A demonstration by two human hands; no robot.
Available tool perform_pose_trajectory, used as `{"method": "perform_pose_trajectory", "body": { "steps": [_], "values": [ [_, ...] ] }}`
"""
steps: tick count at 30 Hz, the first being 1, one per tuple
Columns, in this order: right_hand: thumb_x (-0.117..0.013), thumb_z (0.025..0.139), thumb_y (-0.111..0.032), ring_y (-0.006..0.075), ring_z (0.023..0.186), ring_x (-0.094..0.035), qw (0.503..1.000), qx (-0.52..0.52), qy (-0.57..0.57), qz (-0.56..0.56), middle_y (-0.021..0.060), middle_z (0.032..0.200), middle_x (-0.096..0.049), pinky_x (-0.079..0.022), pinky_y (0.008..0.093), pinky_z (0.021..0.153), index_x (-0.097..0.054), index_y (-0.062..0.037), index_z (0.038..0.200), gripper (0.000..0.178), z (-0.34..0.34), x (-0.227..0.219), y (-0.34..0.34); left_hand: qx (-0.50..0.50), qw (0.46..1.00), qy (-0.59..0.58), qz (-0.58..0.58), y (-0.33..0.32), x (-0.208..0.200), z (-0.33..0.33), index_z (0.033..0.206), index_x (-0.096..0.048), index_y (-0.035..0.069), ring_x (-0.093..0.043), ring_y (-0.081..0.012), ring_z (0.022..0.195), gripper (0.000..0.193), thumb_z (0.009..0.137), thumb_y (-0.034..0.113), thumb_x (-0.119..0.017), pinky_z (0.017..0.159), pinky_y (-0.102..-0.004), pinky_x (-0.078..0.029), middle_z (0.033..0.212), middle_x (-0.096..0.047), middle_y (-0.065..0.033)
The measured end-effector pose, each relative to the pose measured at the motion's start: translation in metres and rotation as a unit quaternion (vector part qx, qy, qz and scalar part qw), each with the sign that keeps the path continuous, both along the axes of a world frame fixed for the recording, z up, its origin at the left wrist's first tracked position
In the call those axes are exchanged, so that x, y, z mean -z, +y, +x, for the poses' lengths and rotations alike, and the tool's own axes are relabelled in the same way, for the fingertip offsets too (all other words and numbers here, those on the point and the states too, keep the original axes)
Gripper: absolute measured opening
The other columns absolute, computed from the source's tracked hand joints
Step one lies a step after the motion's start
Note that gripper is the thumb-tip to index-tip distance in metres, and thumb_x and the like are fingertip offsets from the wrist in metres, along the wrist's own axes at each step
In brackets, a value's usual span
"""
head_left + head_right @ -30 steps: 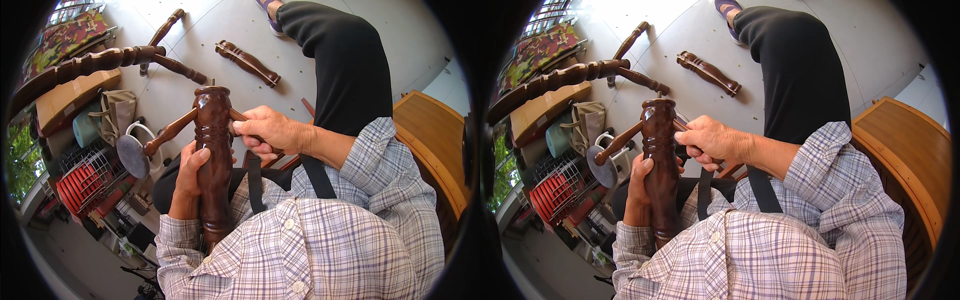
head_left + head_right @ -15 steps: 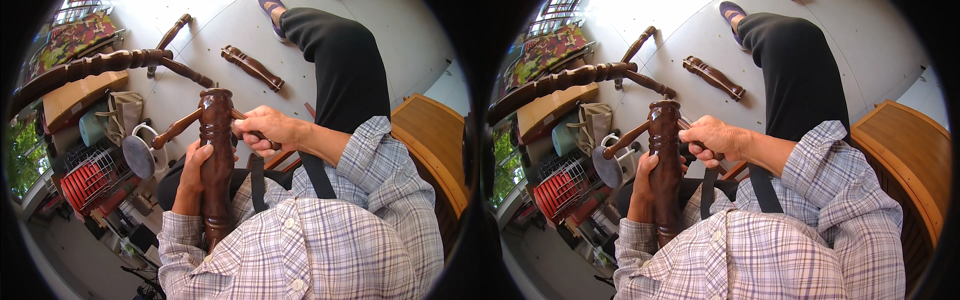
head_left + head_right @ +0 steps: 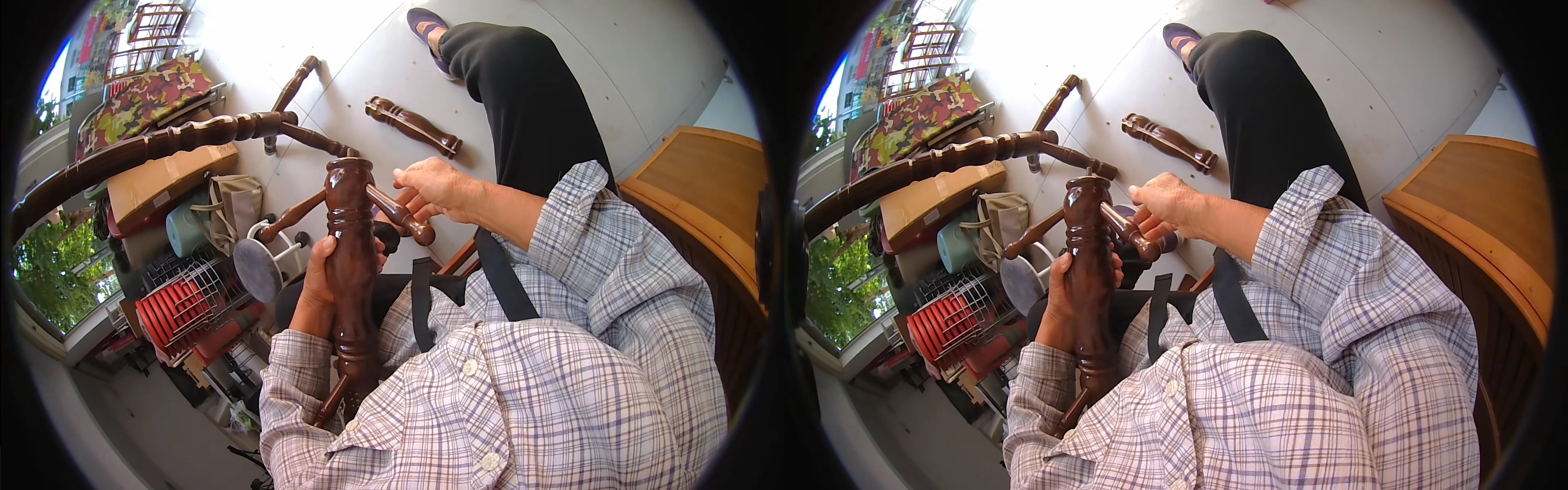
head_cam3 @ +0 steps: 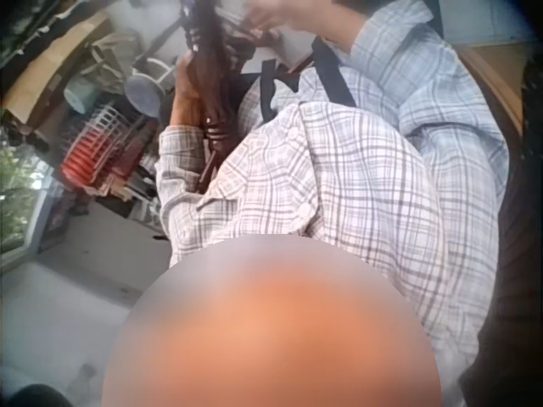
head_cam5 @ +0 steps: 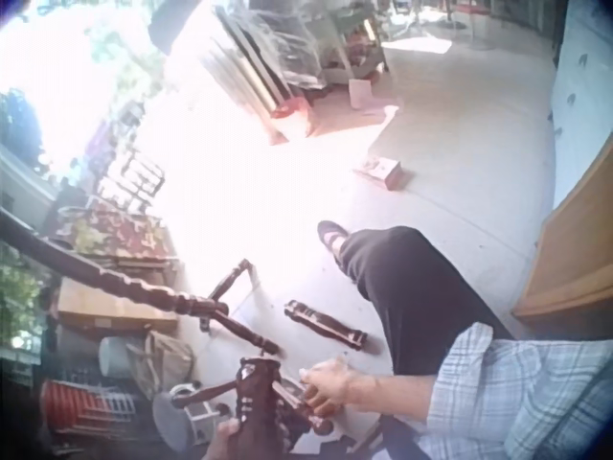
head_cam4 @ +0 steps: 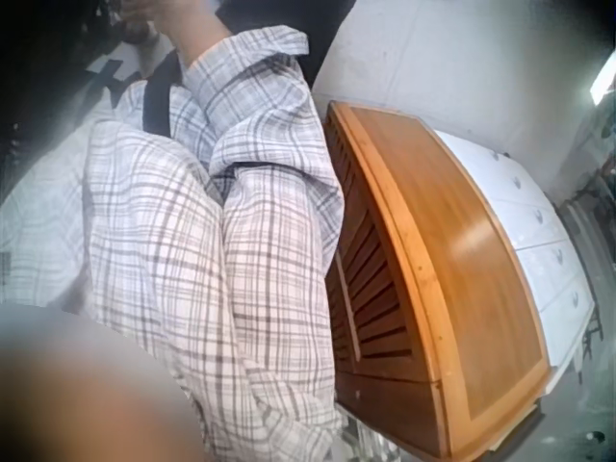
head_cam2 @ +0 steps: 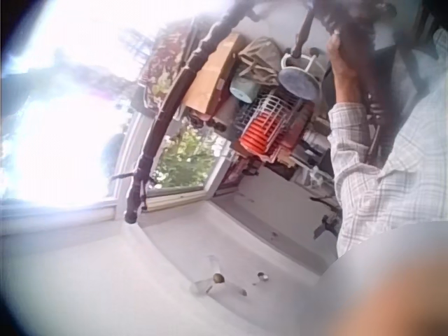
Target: The person assembles a wooden table by inserting and tightening the legs into the central base. They use a small wooden mallet to tap the legs into place and ensure a secure fit.
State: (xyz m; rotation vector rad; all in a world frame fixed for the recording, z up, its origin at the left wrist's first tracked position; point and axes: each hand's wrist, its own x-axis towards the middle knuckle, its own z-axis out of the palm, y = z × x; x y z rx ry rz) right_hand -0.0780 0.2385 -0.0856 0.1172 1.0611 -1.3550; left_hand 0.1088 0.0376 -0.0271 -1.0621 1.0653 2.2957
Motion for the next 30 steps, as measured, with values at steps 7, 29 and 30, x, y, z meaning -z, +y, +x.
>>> {"method": "perform_pose_trajectory", "body": {
  "steps": [7, 29, 30],
  "values": [
    [-0.054, 0.109, -0.029, 0.0221, 0.073, -0.068, 0.989, 0.041, -0.096, -0.101, 0.0168, 0.094, -0.068, -0.059, 0.0358, 0.065, -0.059, 0.0061, 0.119, 0.037, 0.007, -0.001, -0.008, -0.001, 1.000, 0.014, -0.023, 0.012, -0.002, -0.006, 0.130, -0.056, -0.009, -0.074, -0.0325, 0.092, 0.071, 0.089, 0.049, -0.065, 0.082, -0.0391, -0.063, 0.108, -0.071, -0.0245],
    [-0.044, 0.111, -0.042, 0.0161, 0.096, -0.069, 0.992, -0.065, 0.071, -0.079, 0.0111, 0.101, -0.071, -0.055, 0.0312, 0.096, -0.062, 0.0014, 0.123, 0.049, -0.005, -0.009, 0.002, 0.108, 0.942, 0.049, -0.314, 0.041, -0.024, -0.018, 0.119, -0.058, -0.006, -0.067, -0.0165, 0.091, 0.053, 0.087, 0.031, -0.078, 0.085, -0.0302, -0.054, 0.102, -0.070, -0.0108],
    [-0.044, 0.111, -0.042, 0.0158, 0.096, -0.069, 0.992, -0.070, 0.075, -0.080, 0.0111, 0.100, -0.071, -0.055, 0.0311, 0.096, -0.062, 0.0017, 0.123, 0.049, -0.005, -0.009, 0.002, 0.120, 0.938, 0.038, -0.323, 0.042, -0.028, -0.017, 0.120, -0.057, -0.005, -0.067, -0.0168, 0.091, 0.054, 0.087, 0.031, -0.078, 0.085, -0.0304, -0.054, 0.103, -0.070, -0.0113]
  ]
}}
